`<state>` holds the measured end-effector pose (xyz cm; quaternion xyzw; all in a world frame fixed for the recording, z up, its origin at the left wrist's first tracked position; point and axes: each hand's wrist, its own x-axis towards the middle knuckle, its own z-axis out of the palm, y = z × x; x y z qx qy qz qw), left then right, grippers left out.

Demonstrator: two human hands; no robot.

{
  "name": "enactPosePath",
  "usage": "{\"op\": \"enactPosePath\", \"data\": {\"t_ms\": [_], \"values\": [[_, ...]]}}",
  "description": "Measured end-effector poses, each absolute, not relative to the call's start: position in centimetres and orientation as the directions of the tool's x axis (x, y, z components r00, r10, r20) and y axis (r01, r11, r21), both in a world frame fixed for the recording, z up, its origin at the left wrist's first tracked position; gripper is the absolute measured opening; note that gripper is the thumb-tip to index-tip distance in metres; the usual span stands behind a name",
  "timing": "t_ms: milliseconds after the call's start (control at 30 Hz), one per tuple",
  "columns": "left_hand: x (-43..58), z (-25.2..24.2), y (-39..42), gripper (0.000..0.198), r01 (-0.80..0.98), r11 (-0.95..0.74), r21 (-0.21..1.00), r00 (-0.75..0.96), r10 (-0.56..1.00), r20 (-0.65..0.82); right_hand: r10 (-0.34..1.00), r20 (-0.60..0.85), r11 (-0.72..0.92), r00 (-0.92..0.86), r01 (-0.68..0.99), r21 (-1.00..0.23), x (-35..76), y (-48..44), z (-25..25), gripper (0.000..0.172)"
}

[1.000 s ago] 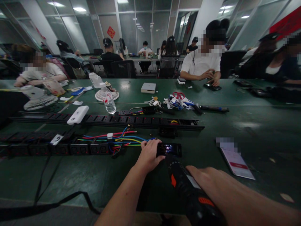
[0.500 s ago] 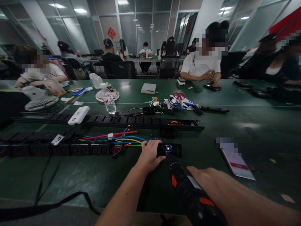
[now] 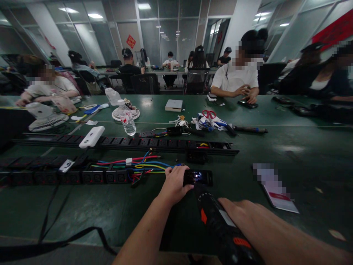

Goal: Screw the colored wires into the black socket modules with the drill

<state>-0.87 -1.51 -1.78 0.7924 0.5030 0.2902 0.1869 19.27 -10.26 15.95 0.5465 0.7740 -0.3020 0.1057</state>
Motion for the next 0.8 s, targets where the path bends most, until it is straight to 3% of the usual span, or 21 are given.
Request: {"op": "enactPosePath", "data": {"t_ms": [500,633,800], "values": [[-0.8,-1.8,-1.6,0.051,0.690,-0.435,0.578,0.327,0.900,0.287,0.765,-0.525,0.207,-0.372,0.915,-0.346,18.7,-10.1,16.8,0.049],[-0.7,-1.7,-1.5,0.052,0.701,-0.420,0.577,0.324,0.907,0.268,0.760,-0.510,0.190,-0.404,0.888,-0.419,18.4,-9.9,17.5,0.041],[-0.8,-1.6,-1.6,0.055,0.693,-0.417,0.589,0.319,0.909,0.268,0.777,-0.470,0.163,-0.419,0.854,-0.493,19.6,-10.2,16.7,0.047]]}}
